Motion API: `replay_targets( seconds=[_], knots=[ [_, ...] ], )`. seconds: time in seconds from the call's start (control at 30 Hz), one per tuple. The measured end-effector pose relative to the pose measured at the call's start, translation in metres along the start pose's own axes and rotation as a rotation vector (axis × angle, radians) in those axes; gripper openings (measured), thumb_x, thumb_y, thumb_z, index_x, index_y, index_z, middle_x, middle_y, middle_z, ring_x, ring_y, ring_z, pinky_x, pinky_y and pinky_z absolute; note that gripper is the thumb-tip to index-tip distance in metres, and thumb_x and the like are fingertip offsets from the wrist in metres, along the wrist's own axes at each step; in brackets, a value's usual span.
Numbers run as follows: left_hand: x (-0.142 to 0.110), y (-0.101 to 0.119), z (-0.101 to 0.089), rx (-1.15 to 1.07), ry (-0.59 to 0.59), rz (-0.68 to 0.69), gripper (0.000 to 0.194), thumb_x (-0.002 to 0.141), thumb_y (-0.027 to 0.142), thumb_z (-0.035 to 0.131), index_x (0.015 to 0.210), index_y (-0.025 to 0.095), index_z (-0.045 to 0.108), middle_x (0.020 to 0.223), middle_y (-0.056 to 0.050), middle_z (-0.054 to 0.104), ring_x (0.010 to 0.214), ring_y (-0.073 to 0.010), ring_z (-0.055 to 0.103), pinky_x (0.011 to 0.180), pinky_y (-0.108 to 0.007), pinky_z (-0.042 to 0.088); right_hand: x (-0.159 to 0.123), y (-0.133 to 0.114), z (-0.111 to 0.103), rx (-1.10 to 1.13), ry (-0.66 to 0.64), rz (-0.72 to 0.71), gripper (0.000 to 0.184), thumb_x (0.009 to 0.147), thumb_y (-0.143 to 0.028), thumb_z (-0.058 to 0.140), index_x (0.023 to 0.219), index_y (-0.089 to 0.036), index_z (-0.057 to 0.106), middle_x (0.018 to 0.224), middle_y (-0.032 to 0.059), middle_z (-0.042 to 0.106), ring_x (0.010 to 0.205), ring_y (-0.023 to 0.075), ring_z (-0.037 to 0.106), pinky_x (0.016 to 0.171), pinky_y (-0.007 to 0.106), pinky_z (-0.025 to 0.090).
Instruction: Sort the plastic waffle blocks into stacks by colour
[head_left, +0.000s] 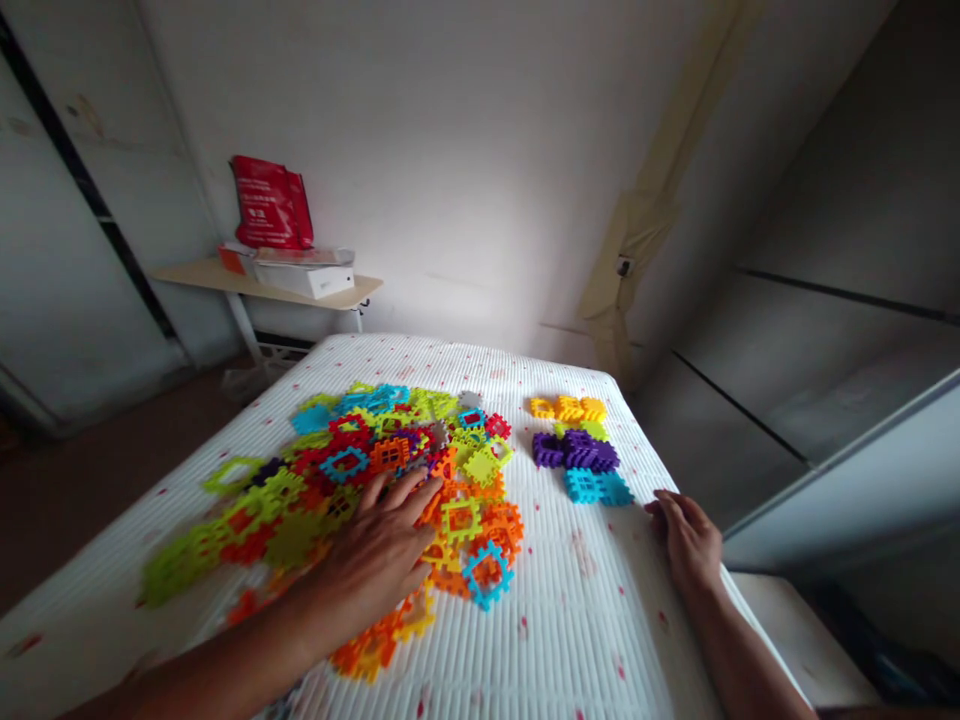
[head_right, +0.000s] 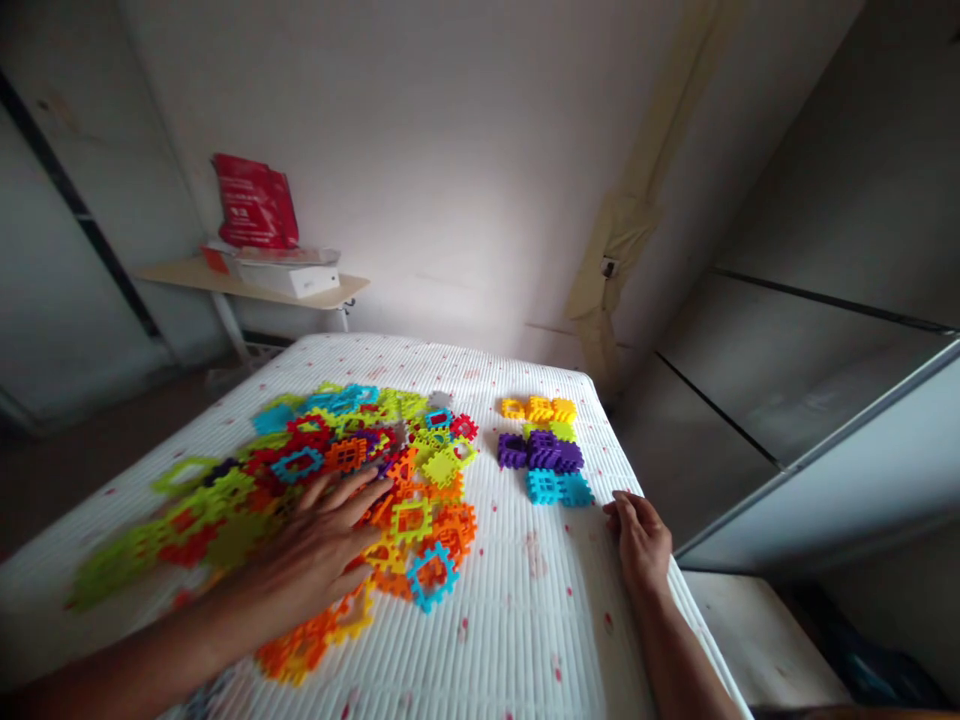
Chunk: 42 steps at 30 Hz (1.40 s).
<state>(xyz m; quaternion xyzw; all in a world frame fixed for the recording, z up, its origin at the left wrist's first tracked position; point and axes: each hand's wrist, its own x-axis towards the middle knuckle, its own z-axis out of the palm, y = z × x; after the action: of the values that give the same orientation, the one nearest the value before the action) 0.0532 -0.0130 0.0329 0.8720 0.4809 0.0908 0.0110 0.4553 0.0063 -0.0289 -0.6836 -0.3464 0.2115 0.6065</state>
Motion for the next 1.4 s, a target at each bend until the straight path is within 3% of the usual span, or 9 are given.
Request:
replay_targets(
  seconds=[0.2, 0.57, 0.73, 0.9, 1.03, 1.1, 1.17, 1.27, 1.4],
  knots=[
    [0.010, 0.003, 0.013, 0.027, -0.026, -0.073, 0.019, 0.070, 0.038, 0.068, 0.082, 0.024, 0.072, 0.141, -0.008, 0.048, 0.134, -0.0292, 0.034, 0.112, -0.051, 0.010, -0.004, -0.010, 0.002, 0.021, -0.015, 0.015, 0.050, 0.055, -0.059, 0.070, 0.076, -0.014, 0.066, 0.057, 0.0025, 0.063, 0.048, 0.0134, 0.048, 0.046, 0.025, 0.036],
    [0.017, 0.008, 0.012, 0.053, -0.101, -0.112, 0.019, 0.063, 0.018, 0.057, 0.076, 0.022, 0.071, 0.136, -0.009, 0.053, 0.133, -0.0292, 0.037, 0.109, -0.053, 0.017, 0.003, 0.008, 0.000, 0.071, -0.072, -0.026, 0.044, 0.063, -0.056, 0.069, 0.079, -0.015, 0.066, 0.063, 0.0026, 0.064, 0.051, 0.0137, 0.050, 0.047, 0.024, 0.038],
    [0.014, 0.012, 0.015, 0.066, -0.055, -0.111, 0.019, 0.066, 0.022, 0.056, 0.078, 0.022, 0.071, 0.136, -0.010, 0.053, 0.132, -0.0284, 0.037, 0.110, -0.052, 0.018, 0.003, 0.007, 0.001, 0.085, -0.079, -0.009, 0.044, 0.062, -0.056, 0.069, 0.080, -0.016, 0.066, 0.062, 0.0016, 0.063, 0.051, 0.0140, 0.050, 0.047, 0.024, 0.038],
    [0.020, 0.009, -0.004, 0.017, 0.038, -0.103, 0.019, 0.064, 0.034, 0.062, 0.079, 0.025, 0.071, 0.131, -0.005, 0.058, 0.125, -0.0291, 0.045, 0.106, -0.045, 0.031, 0.000, 0.001, 0.002, 0.098, -0.082, -0.018, 0.043, 0.061, -0.056, 0.069, 0.076, -0.016, 0.066, 0.058, 0.0016, 0.062, 0.050, 0.0143, 0.049, 0.047, 0.025, 0.037],
    [0.058, 0.000, -0.025, -0.090, -0.011, -0.196, 0.029, 0.069, 0.039, 0.060, 0.093, 0.026, 0.068, 0.107, -0.003, 0.070, 0.100, -0.0226, 0.063, 0.089, -0.033, 0.045, -0.002, -0.003, 0.002, 0.095, -0.081, -0.027, 0.042, 0.060, -0.056, 0.070, 0.073, -0.016, 0.066, 0.057, 0.0017, 0.062, 0.050, 0.0144, 0.049, 0.047, 0.025, 0.037],
    [0.090, -0.004, -0.034, -0.069, -0.091, -0.253, 0.024, 0.073, 0.043, 0.057, 0.088, 0.028, 0.067, 0.087, 0.000, 0.073, 0.084, -0.0207, 0.066, 0.074, -0.029, 0.047, -0.002, -0.004, 0.002, 0.102, -0.081, -0.023, 0.042, 0.060, -0.056, 0.069, 0.073, -0.016, 0.066, 0.059, 0.0019, 0.062, 0.050, 0.0144, 0.049, 0.047, 0.025, 0.038],
    [0.127, -0.006, -0.038, -0.038, -0.097, -0.267, 0.021, 0.076, 0.043, 0.054, 0.079, 0.026, 0.066, 0.079, 0.000, 0.071, 0.078, -0.0208, 0.065, 0.068, -0.030, 0.046, -0.001, -0.003, 0.003, 0.109, -0.081, -0.007, 0.043, 0.060, -0.056, 0.069, 0.074, -0.016, 0.067, 0.060, 0.0017, 0.062, 0.050, 0.0141, 0.049, 0.047, 0.025, 0.038],
    [0.182, -0.004, -0.034, -0.012, -0.116, -0.282, 0.020, 0.079, 0.041, 0.059, 0.083, 0.022, 0.065, 0.088, -0.004, 0.069, 0.086, -0.0210, 0.064, 0.074, -0.032, 0.047, -0.001, -0.001, 0.003, 0.123, -0.081, 0.015, 0.043, 0.060, -0.056, 0.070, 0.077, -0.016, 0.067, 0.061, 0.0014, 0.063, 0.050, 0.0139, 0.049, 0.047, 0.025, 0.039],
    [0.239, 0.003, -0.013, -0.004, -0.174, -0.317, 0.031, 0.086, 0.036, 0.057, 0.110, 0.016, 0.058, 0.111, -0.007, 0.061, 0.096, -0.0198, 0.061, 0.082, -0.041, 0.050, -0.001, 0.001, 0.003, 0.135, -0.085, 0.032, 0.045, 0.060, -0.058, 0.070, 0.078, -0.017, 0.067, 0.062, 0.0013, 0.063, 0.051, 0.0141, 0.049, 0.047, 0.025, 0.039]
  ],
)
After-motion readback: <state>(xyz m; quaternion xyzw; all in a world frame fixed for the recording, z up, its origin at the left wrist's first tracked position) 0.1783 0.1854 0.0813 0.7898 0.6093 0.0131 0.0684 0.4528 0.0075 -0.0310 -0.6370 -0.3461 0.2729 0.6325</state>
